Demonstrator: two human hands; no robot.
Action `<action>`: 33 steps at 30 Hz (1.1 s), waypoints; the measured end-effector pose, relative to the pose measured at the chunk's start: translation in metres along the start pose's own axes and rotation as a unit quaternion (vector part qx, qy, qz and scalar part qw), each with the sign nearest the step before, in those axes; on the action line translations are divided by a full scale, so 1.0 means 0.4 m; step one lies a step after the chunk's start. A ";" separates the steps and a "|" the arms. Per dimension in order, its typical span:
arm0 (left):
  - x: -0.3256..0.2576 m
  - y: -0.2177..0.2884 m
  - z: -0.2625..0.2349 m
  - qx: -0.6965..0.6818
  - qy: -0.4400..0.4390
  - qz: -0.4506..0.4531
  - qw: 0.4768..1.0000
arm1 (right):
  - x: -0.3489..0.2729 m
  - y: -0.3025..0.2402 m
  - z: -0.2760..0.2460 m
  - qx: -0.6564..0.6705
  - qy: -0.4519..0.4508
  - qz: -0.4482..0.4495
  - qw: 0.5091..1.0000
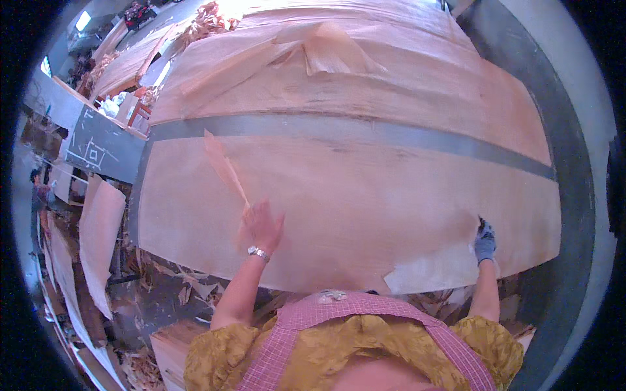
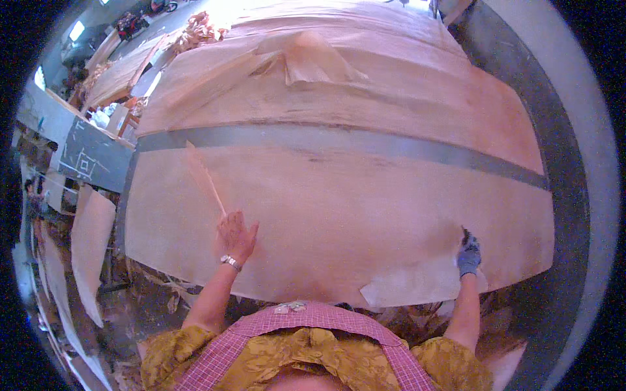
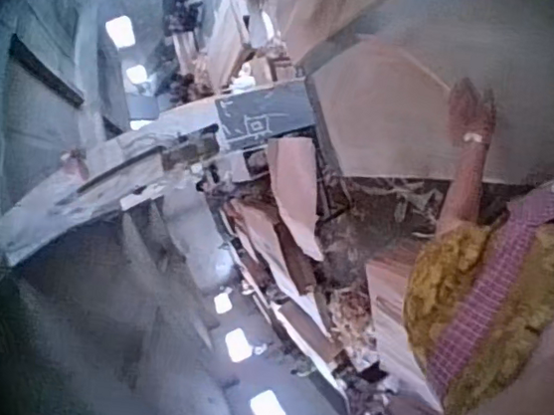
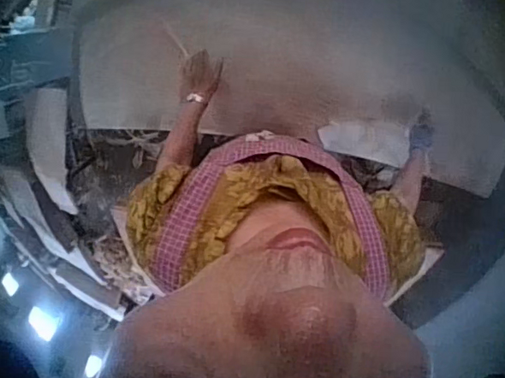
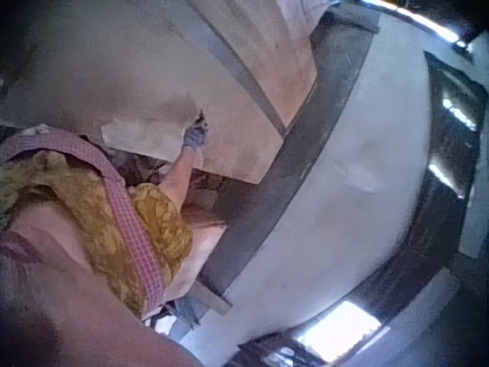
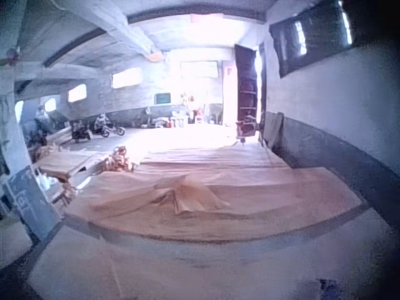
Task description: The person handles large sheets of wood veneer, smoothing them by hand, cutting small pieces, and applying strips of tape to repair or join sections.
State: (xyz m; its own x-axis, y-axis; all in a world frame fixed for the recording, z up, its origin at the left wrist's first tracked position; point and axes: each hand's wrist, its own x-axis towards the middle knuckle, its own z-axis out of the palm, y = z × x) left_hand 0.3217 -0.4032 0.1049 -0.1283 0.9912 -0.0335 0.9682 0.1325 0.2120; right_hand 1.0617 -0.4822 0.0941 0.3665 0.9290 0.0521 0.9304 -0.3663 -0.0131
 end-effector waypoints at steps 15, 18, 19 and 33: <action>0.493 0.000 0.021 -0.144 0.070 0.022 0.987 | 0.899 -1.378 0.015 0.189 0.100 -0.303 0.929; 0.753 -0.081 -0.011 -0.063 0.189 0.045 0.979 | 1.162 -1.485 0.071 0.159 0.129 -0.249 0.947; 0.858 -0.123 -0.012 -0.046 0.206 0.039 0.977 | 1.220 -1.535 0.074 0.166 0.116 -0.181 0.963; 1.530 -0.230 -0.076 0.116 0.136 0.056 0.982 | 1.468 -1.576 -0.020 0.142 0.103 -0.224 0.959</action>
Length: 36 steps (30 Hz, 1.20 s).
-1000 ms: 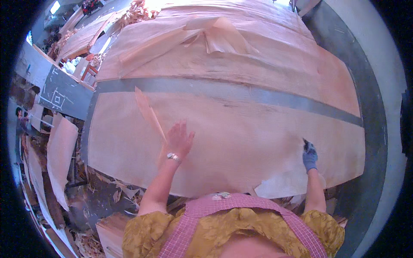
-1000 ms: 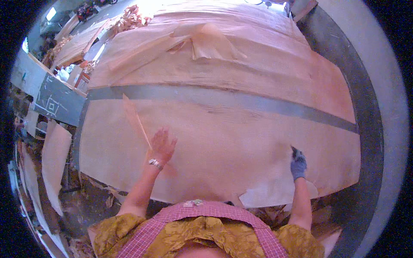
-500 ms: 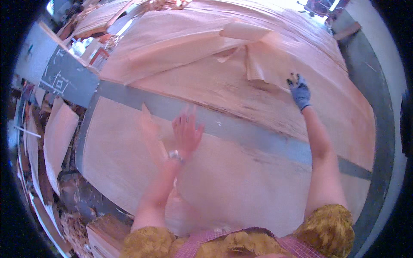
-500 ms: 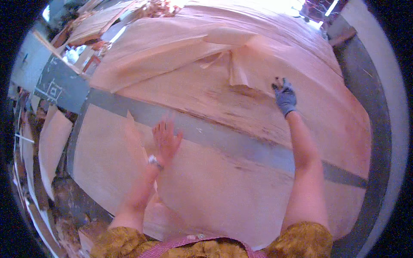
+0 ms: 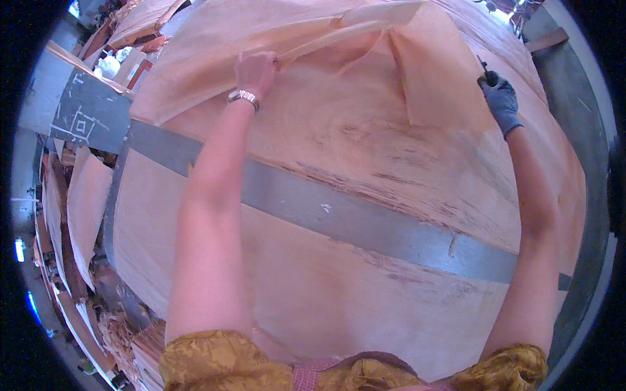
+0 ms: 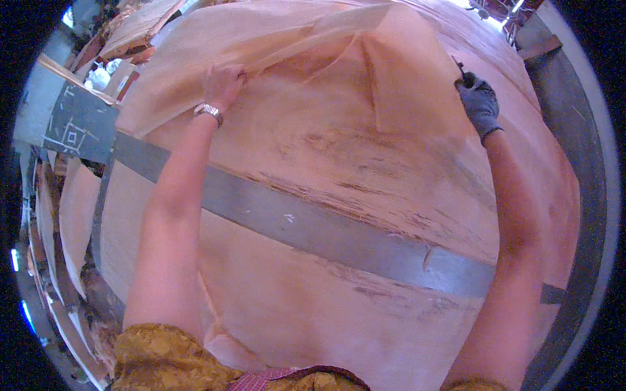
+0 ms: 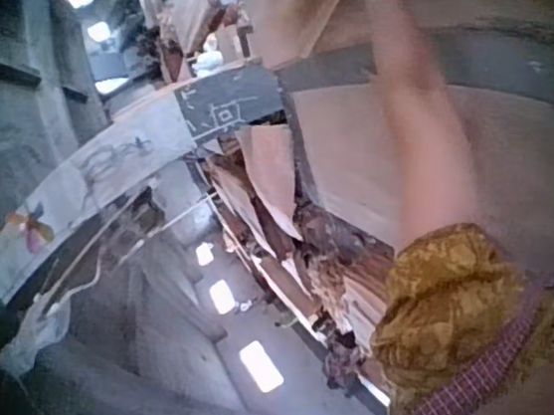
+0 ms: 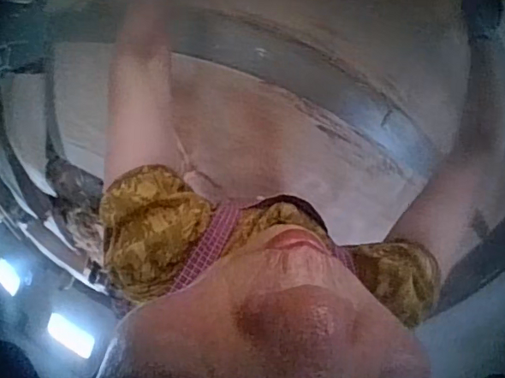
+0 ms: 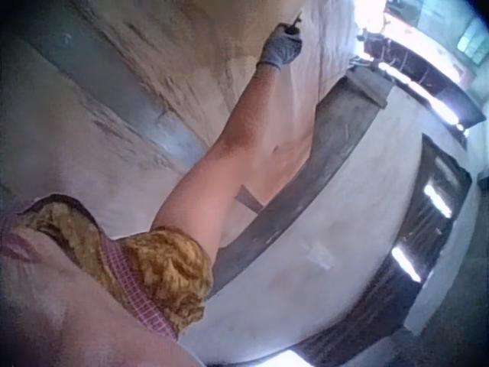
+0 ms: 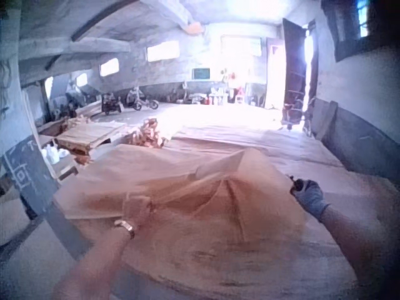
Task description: The person handles large sheets of wood veneer, smoothing them by hand, cutting small pieces, and applying strips of tape to repair or join sections.
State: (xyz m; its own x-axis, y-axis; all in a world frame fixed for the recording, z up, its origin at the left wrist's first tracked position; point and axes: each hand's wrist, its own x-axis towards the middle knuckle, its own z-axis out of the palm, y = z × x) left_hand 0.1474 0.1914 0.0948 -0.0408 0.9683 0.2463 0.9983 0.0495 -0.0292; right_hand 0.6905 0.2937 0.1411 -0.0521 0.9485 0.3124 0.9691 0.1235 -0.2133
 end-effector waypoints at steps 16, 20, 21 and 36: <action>-0.745 0.238 -0.387 -0.069 0.177 0.216 0.958 | -0.872 0.460 -0.694 -0.215 0.155 -0.069 0.962; -0.974 0.384 -0.491 -0.098 0.078 0.261 0.957 | -1.245 0.591 -0.755 -0.230 0.084 0.010 0.970; -1.033 0.423 -0.511 -0.100 0.065 0.271 0.955 | -1.321 0.615 -0.771 -0.242 0.063 0.039 0.968; -1.544 0.789 -0.568 -0.089 -0.277 0.343 0.893 | -1.913 0.912 -0.889 -0.241 -0.232 0.122 0.934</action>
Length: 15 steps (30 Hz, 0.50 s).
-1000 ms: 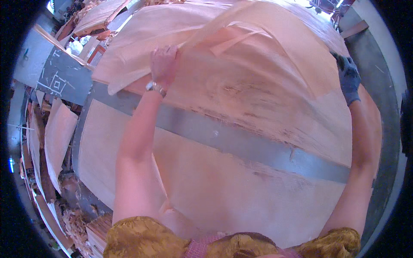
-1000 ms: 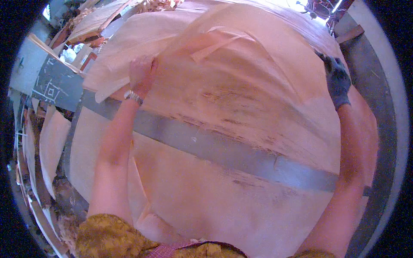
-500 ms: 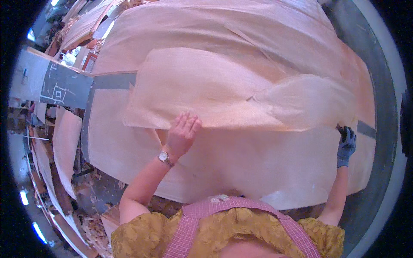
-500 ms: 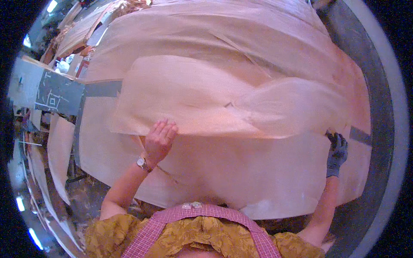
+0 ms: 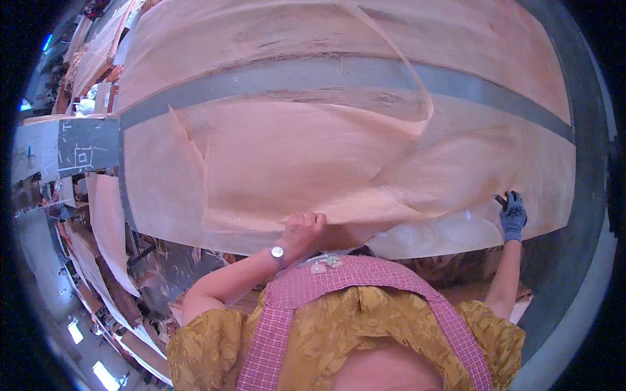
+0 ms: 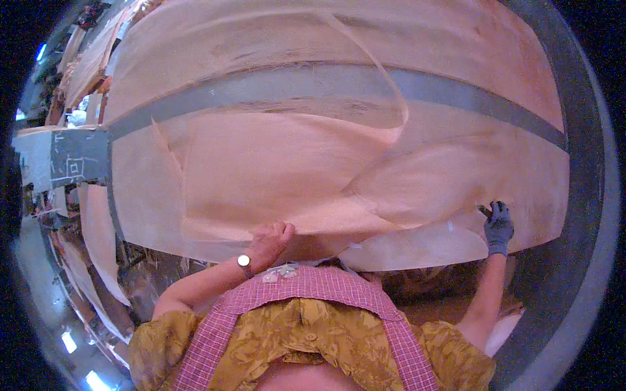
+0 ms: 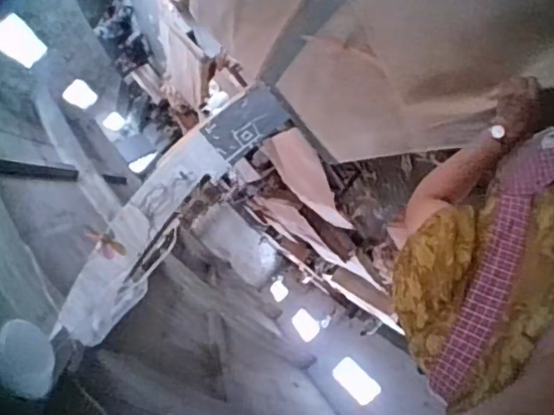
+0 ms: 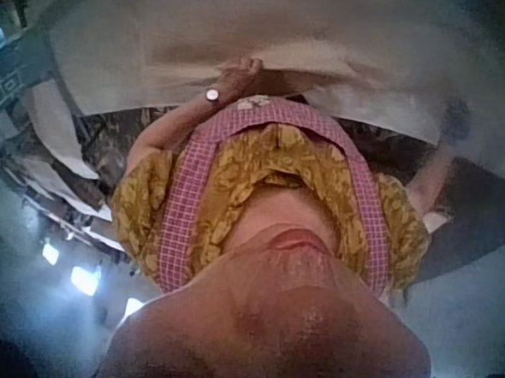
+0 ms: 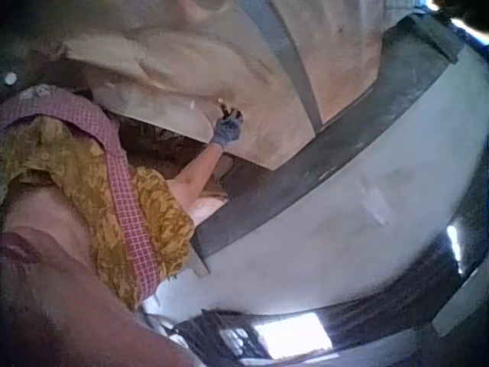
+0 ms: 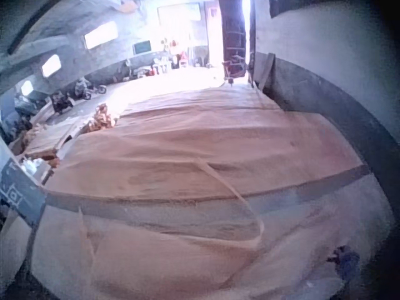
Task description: The person handles large sheets of wood veneer, smoothing them by hand, cutting small pieces, and applying strips of tape to repair or join sections.
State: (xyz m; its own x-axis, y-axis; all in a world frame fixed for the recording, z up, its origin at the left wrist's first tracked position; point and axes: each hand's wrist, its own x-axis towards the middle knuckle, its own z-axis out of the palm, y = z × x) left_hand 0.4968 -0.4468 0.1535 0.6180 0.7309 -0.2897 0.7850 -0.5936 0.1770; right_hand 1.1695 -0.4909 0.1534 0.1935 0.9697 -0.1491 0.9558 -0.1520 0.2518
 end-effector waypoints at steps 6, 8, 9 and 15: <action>0.003 0.051 0.039 -0.086 -0.115 -0.046 0.989 | 0.181 -0.283 -0.133 0.343 0.191 -0.023 0.919; 0.016 0.037 0.002 -0.126 -0.101 -0.026 0.986 | 0.268 -0.491 -0.232 0.294 0.192 -0.160 0.923; 0.022 0.020 -0.014 -0.145 -0.093 -0.020 0.985 | 0.299 -0.581 -0.283 0.270 0.159 -0.194 0.930; 0.242 -0.288 -0.080 -0.093 0.141 -0.215 0.962 | 0.475 -0.644 -0.257 0.105 -0.007 -0.311 0.945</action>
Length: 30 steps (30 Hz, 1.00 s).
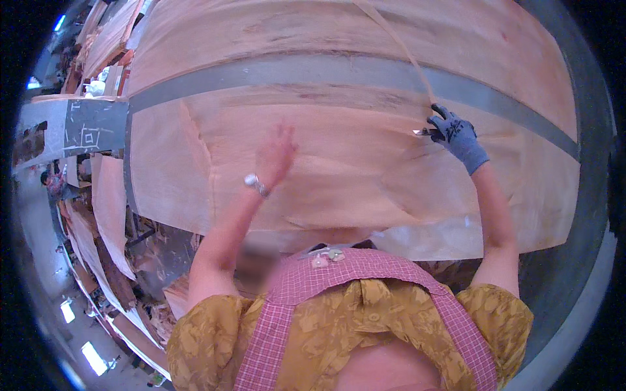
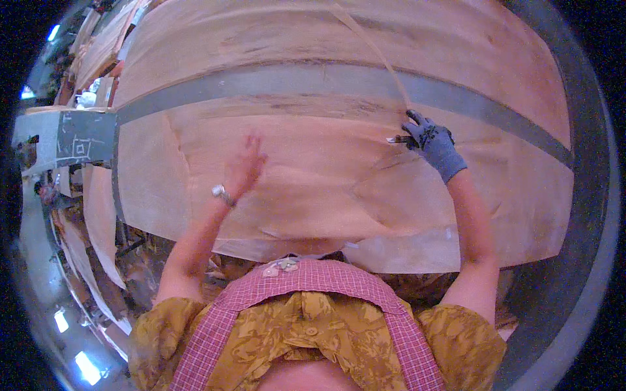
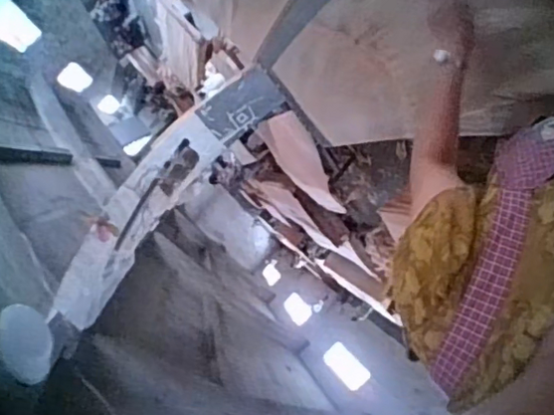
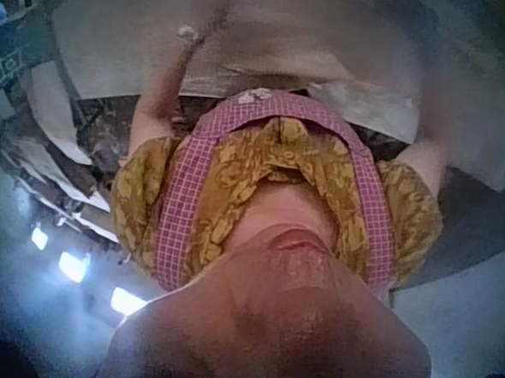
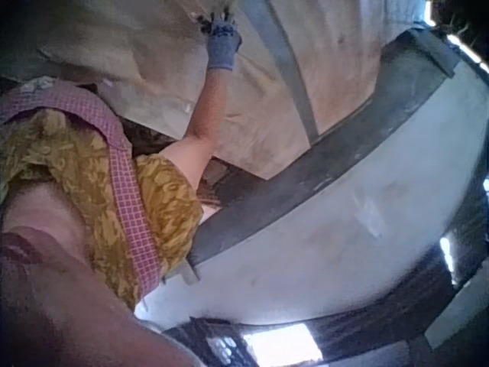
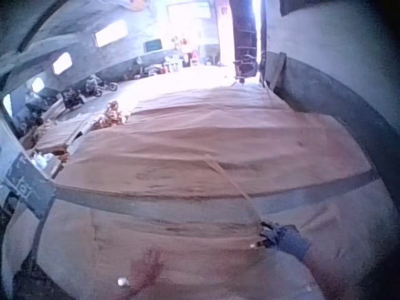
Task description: The person handles large sheets of wood veneer, smoothing them by hand, cutting small pieces, and applying strips of tape to repair or join sections.
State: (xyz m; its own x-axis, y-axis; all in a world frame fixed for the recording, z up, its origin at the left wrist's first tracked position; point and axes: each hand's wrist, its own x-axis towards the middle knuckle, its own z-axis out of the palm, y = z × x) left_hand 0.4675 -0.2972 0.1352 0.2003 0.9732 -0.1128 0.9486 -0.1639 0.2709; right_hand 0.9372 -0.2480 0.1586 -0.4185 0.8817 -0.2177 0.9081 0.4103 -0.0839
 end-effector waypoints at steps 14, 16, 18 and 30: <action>0.274 -0.277 -0.027 0.015 -0.016 0.000 1.000 | -0.038 0.040 -0.014 0.155 0.017 0.137 0.978; 0.340 -0.279 -0.031 0.055 -0.036 0.008 0.998 | 0.006 0.090 0.036 0.106 0.020 0.137 0.985; 0.376 -0.273 -0.032 0.087 -0.048 0.011 0.995 | 0.054 0.112 0.046 0.080 0.019 0.146 0.986; 0.418 -0.215 -0.011 0.111 0.017 -0.003 0.994 | 0.177 0.205 0.060 0.036 -0.033 0.166 0.985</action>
State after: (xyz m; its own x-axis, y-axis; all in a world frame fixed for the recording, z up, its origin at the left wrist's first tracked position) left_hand 0.4184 -0.1196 0.0974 0.1894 0.9787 -0.0795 0.9812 -0.1856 0.0527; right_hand 0.9822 -0.1574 0.1129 -0.0981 0.9467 -0.3069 0.9945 0.0820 -0.0649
